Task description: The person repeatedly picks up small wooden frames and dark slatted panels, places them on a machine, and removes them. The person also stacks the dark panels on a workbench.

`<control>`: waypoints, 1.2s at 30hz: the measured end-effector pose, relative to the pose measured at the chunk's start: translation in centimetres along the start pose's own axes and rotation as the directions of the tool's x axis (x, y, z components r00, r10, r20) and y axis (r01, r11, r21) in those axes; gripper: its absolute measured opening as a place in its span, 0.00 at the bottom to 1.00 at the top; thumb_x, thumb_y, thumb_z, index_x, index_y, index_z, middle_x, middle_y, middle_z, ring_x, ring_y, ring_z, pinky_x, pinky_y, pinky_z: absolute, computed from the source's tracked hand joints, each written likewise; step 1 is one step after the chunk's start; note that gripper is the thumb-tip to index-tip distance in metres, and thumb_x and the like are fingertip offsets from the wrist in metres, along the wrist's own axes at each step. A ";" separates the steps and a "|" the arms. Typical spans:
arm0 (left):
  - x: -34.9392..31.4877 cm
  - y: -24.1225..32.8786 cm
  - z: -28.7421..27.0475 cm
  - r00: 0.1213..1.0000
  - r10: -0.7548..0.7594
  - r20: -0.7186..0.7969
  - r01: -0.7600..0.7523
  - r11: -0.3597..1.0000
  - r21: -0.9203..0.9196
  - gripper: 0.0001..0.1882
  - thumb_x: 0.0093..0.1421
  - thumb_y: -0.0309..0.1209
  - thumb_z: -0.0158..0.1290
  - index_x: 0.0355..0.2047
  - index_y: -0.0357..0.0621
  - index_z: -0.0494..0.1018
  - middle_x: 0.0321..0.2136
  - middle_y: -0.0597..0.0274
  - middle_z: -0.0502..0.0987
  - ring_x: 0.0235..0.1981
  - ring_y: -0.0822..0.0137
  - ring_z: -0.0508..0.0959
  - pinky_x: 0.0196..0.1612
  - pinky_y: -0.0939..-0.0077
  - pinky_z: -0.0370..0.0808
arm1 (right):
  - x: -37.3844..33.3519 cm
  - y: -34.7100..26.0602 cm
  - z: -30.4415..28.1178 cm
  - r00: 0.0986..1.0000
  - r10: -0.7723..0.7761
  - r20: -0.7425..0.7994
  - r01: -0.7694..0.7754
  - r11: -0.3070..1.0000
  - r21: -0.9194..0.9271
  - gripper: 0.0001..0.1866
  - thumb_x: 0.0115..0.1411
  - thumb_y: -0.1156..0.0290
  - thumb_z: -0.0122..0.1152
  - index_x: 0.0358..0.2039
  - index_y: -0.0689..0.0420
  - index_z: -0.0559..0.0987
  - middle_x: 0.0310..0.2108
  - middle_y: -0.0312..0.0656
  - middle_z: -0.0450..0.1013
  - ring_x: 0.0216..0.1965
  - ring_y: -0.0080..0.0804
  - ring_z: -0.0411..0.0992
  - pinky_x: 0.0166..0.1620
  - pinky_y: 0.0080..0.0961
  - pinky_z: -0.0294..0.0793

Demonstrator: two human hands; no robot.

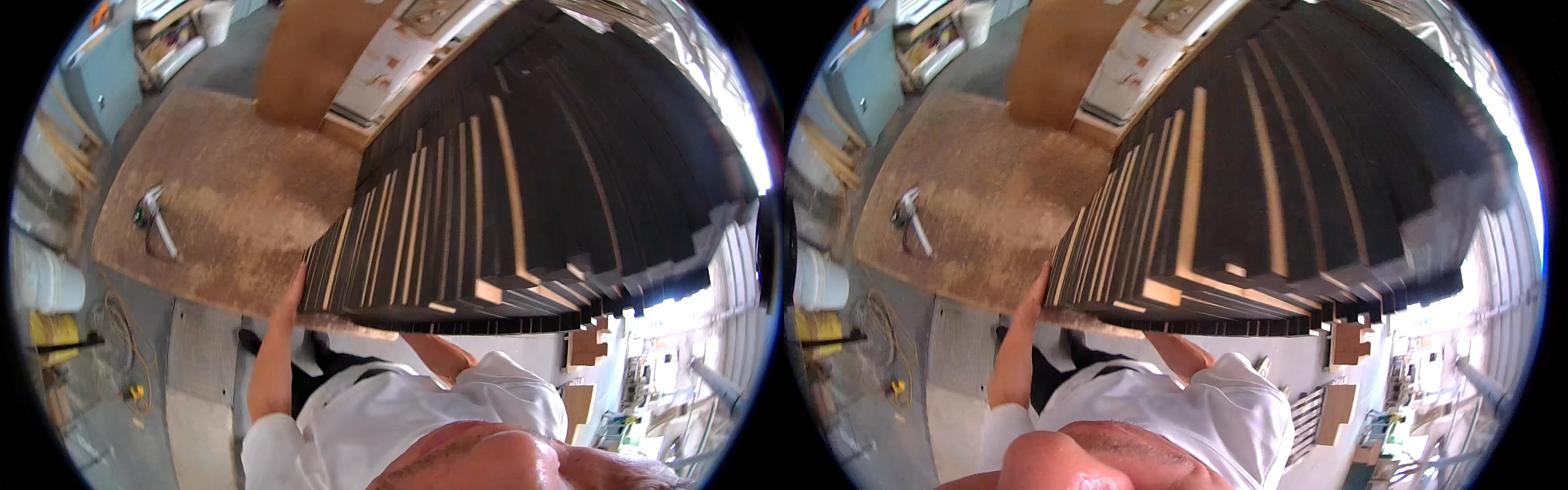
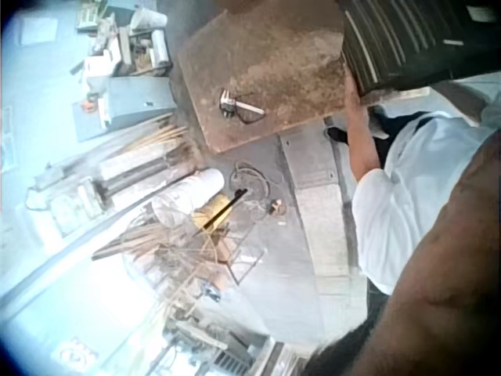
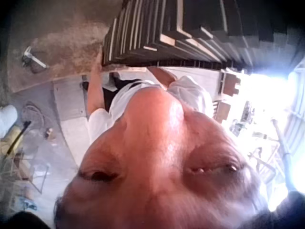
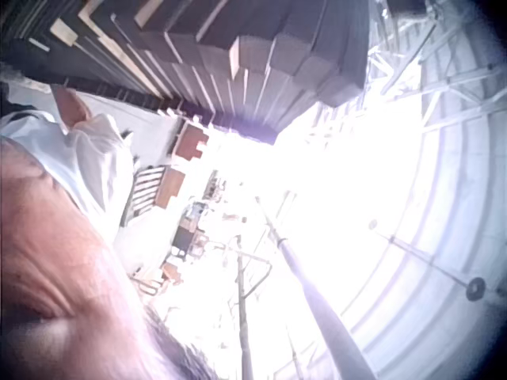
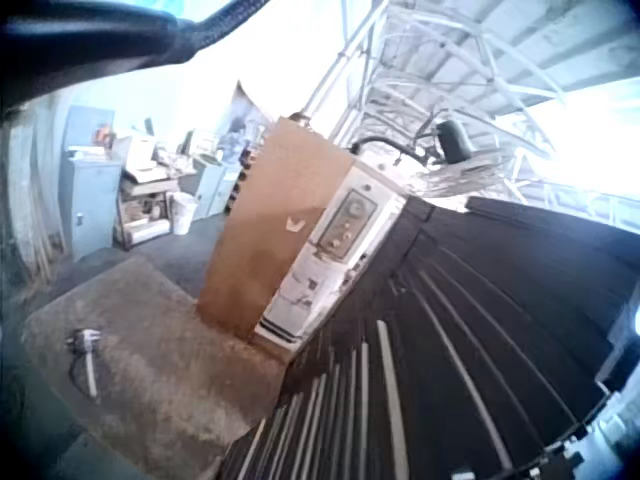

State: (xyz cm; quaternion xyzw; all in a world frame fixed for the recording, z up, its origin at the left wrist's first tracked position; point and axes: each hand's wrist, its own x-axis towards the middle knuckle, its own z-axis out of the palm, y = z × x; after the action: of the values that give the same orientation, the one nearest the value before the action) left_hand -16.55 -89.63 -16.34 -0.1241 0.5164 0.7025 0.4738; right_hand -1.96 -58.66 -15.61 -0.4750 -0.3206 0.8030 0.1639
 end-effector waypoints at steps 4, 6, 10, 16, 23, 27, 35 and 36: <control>-1.4 0.3 -2.7 0.996 0.011 0.089 -0.006 0.998 -0.055 0.42 0.61 0.64 0.34 0.62 0.42 0.60 0.60 0.55 0.63 0.60 0.62 0.63 0.60 0.72 0.58 | -1.5 2.4 -0.9 1.000 0.024 0.013 -0.023 0.997 -0.077 0.44 0.54 0.29 0.42 0.59 0.52 0.65 0.56 0.44 0.63 0.51 0.42 0.65 0.50 0.46 0.66; -3.1 1.8 -3.3 0.997 -0.063 0.037 0.063 0.998 0.012 0.43 0.61 0.65 0.34 0.61 0.41 0.62 0.60 0.55 0.63 0.60 0.62 0.62 0.60 0.70 0.57 | -2.3 3.6 -0.6 0.999 0.033 0.021 -0.031 0.996 -0.086 0.44 0.54 0.29 0.42 0.59 0.52 0.65 0.56 0.44 0.63 0.51 0.42 0.65 0.50 0.46 0.66; 1.0 -0.6 -7.5 1.000 0.025 -0.019 -0.024 0.997 0.074 0.43 0.60 0.66 0.34 0.60 0.43 0.64 0.59 0.55 0.64 0.60 0.61 0.63 0.60 0.67 0.58 | -3.5 4.3 4.1 0.994 0.057 0.090 -0.041 0.985 -0.168 0.44 0.54 0.29 0.42 0.59 0.53 0.66 0.55 0.45 0.64 0.51 0.42 0.66 0.50 0.45 0.66; -3.2 5.0 -10.2 0.998 0.035 0.048 -0.035 0.999 -0.003 0.39 0.60 0.65 0.37 0.57 0.47 0.67 0.53 0.57 0.72 0.48 0.68 0.75 0.52 0.77 0.69 | -3.8 8.4 6.8 0.989 0.114 0.091 -0.095 0.977 -0.189 0.45 0.54 0.29 0.42 0.58 0.53 0.66 0.54 0.45 0.64 0.50 0.42 0.67 0.49 0.45 0.67; -4.4 8.9 -15.8 0.991 0.080 0.106 -0.071 0.994 -0.082 0.35 0.63 0.61 0.37 0.57 0.47 0.67 0.52 0.61 0.73 0.48 0.73 0.75 0.50 0.79 0.70 | -4.3 12.1 11.1 0.984 0.141 0.108 -0.115 0.969 -0.217 0.45 0.54 0.29 0.42 0.58 0.54 0.67 0.54 0.46 0.65 0.49 0.42 0.68 0.48 0.44 0.68; -6.8 12.1 -18.0 1.000 0.025 -0.003 -0.025 1.000 0.010 0.35 0.62 0.61 0.38 0.58 0.49 0.67 0.53 0.62 0.72 0.51 0.72 0.73 0.53 0.79 0.68 | -4.6 14.8 13.7 0.981 0.167 0.101 -0.140 0.964 -0.227 0.45 0.54 0.28 0.42 0.58 0.54 0.67 0.53 0.46 0.66 0.48 0.42 0.68 0.47 0.44 0.69; -6.8 15.2 -24.8 1.000 0.020 0.007 -0.019 0.997 -0.069 0.39 0.58 0.65 0.42 0.57 0.47 0.68 0.55 0.60 0.71 0.54 0.67 0.71 0.57 0.72 0.65 | -4.7 19.4 20.0 0.969 0.205 0.140 -0.157 0.943 -0.293 0.45 0.54 0.28 0.42 0.57 0.55 0.68 0.52 0.47 0.67 0.47 0.42 0.69 0.46 0.43 0.70; -8.1 16.2 -24.7 0.999 -0.013 -0.042 0.011 0.999 -0.047 0.39 0.58 0.65 0.43 0.57 0.47 0.68 0.54 0.60 0.71 0.53 0.67 0.72 0.56 0.72 0.66 | -4.6 19.9 20.3 0.969 0.208 0.136 -0.162 0.943 -0.292 0.45 0.54 0.28 0.42 0.57 0.55 0.68 0.52 0.47 0.67 0.47 0.42 0.69 0.46 0.43 0.70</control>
State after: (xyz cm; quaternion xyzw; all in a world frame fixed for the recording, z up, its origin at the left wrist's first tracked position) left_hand -32.98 -115.12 -11.95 -0.1533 0.5089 0.7087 0.4640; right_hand -16.48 -83.33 -18.95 -0.4534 -0.3967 0.7981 -0.0080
